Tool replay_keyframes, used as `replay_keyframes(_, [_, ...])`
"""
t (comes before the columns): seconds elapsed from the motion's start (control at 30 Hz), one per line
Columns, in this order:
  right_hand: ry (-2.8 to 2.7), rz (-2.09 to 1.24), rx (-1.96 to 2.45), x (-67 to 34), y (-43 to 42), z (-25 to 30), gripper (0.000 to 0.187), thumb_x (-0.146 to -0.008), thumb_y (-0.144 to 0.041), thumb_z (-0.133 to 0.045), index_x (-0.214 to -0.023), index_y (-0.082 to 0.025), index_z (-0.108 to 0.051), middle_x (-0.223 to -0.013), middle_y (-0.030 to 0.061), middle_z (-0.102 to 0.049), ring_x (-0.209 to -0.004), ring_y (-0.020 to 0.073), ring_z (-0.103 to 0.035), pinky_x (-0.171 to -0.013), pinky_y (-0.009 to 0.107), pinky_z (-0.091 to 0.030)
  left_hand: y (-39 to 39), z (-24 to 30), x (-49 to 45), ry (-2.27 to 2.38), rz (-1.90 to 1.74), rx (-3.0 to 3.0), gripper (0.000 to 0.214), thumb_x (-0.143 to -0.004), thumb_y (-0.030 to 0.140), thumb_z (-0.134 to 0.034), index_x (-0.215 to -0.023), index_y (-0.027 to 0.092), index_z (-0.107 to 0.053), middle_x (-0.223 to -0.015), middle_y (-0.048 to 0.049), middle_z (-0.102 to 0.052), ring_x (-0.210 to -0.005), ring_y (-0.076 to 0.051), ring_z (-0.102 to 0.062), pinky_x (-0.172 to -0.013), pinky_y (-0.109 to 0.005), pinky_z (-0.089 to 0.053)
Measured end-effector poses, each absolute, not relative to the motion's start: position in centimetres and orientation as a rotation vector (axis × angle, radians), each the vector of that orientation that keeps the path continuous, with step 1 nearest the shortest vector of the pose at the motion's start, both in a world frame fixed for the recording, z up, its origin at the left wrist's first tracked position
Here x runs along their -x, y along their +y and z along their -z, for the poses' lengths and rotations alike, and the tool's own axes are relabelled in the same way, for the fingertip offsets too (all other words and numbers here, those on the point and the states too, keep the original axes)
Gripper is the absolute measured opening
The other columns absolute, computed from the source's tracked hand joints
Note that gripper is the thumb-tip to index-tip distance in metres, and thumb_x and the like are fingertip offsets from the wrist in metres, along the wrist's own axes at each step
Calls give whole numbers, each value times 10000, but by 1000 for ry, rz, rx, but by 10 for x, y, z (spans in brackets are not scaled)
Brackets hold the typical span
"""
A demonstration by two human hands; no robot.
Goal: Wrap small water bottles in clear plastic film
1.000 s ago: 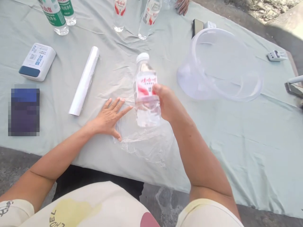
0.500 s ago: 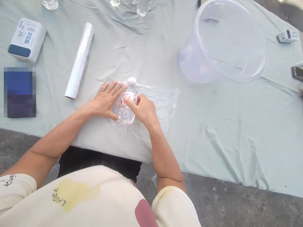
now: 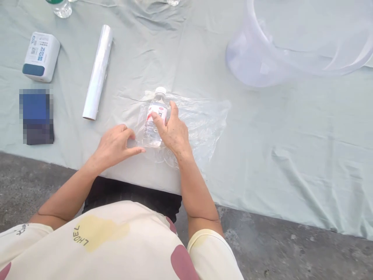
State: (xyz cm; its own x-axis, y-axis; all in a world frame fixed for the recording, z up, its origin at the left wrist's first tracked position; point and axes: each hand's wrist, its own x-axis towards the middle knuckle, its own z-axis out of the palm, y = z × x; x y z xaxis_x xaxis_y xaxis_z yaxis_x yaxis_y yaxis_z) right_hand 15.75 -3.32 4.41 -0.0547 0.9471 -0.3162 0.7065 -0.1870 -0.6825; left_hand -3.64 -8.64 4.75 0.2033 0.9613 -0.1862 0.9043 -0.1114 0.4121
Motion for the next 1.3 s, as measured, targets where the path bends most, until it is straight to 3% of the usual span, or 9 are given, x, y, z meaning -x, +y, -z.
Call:
replay_keyframes(0.1, [-1759, -1134, 1823, -160, -37, -43, 960, -855, -684, -562, -1614, -235, -179, -754, 3, -622, -745, 260, -665, -716, 396, -527, -107, -35, 22, 1796, -298, -2021, 137, -864, 323, -672, -853, 191, -636, -919, -75, -635, -866, -238, -588, -768, -370, -456])
replay_keyframes(0.2, [-1811, -1112, 1753, -163, -42, -42, 987, -826, -619, -627, -1617, -272, -149, -826, 8, -647, -756, 247, -660, -697, 380, -532, -120, -33, 15, 1752, -517, -1903, 123, -886, 221, -554, -764, 210, -565, -863, -45, -641, -847, -202, -592, -776, -343, -464])
replay_keyframes(0.43, [-1824, -1127, 1727, -161, -48, -47, 974, -818, -530, -622, -1619, -305, -115, -976, 43, -698, -777, 257, -655, -726, 420, -533, -134, -37, 21, 1583, -773, -1147, 215, -855, 363, -619, -712, 225, -538, -751, 4, -674, -712, -153, -645, -659, -280, -527])
replay_keyframes(0.57, [-1756, -1192, 1721, -165, -47, -51, 922, -825, -519, -598, -1610, -312, -160, -965, 44, -703, -753, 251, -650, -715, 419, -526, -134, -34, 20, 1522, -831, -986, 238, -809, 360, -651, -680, 209, -521, -859, -16, -665, -755, -152, -671, -636, -271, -556])
replay_keyframes(0.83, [-1826, -1166, 1705, -162, -50, -55, 794, -813, -595, -609, -1497, -247, -406, -934, 40, -689, -835, 265, -662, -777, 433, -526, -144, -35, 15, 1487, -866, -1199, 225, -858, 326, -621, -694, 200, -534, -1074, -69, -649, -1022, -185, -648, -813, -287, -549])
replay_keyframes(0.97, [-1792, -1196, 1737, -160, -52, -54, 793, -814, -653, -609, -1451, -207, -456, -984, 67, -695, -893, 264, -668, -779, 401, -528, -132, -42, 21, 1596, -932, -1304, 200, -913, 329, -572, -755, 207, -555, -1024, -63, -657, -924, -168, -641, -693, -257, -528])
replay_keyframes(1.07, [-1780, -1200, 1755, -160, -52, -54, 842, -791, -716, -609, -1445, -205, -464, -1053, 86, -700, -957, 277, -669, -799, 395, -527, -88, -48, 28, 1870, -1071, -1519, 94, -914, 243, -527, -967, 215, -599, -1005, -50, -648, -883, -162, -618, -673, -260, -501])
replay_keyframes(1.2, [-1798, -1155, 1764, -156, -52, -53, 957, -776, -716, -625, -1542, -219, -342, -1171, 106, -692, -1108, 322, -640, -905, 454, -504, -9, -49, 25, 1840, -758, -1921, 350, -852, 158, -594, -1197, 212, -594, -1216, -90, -620, -989, -195, -607, -813, -322, -495])
replay_keyframes(1.3, [-1796, -1163, 1771, -153, -51, -51, 975, -812, -646, -616, -1603, -243, -212, -1148, 97, -694, -1053, 321, -654, -891, 481, -506, 33, -47, 18, 1850, -476, -2006, 169, -860, 131, -544, -977, 199, -646, -1130, -93, -650, -981, -229, -607, -760, -342, -461])
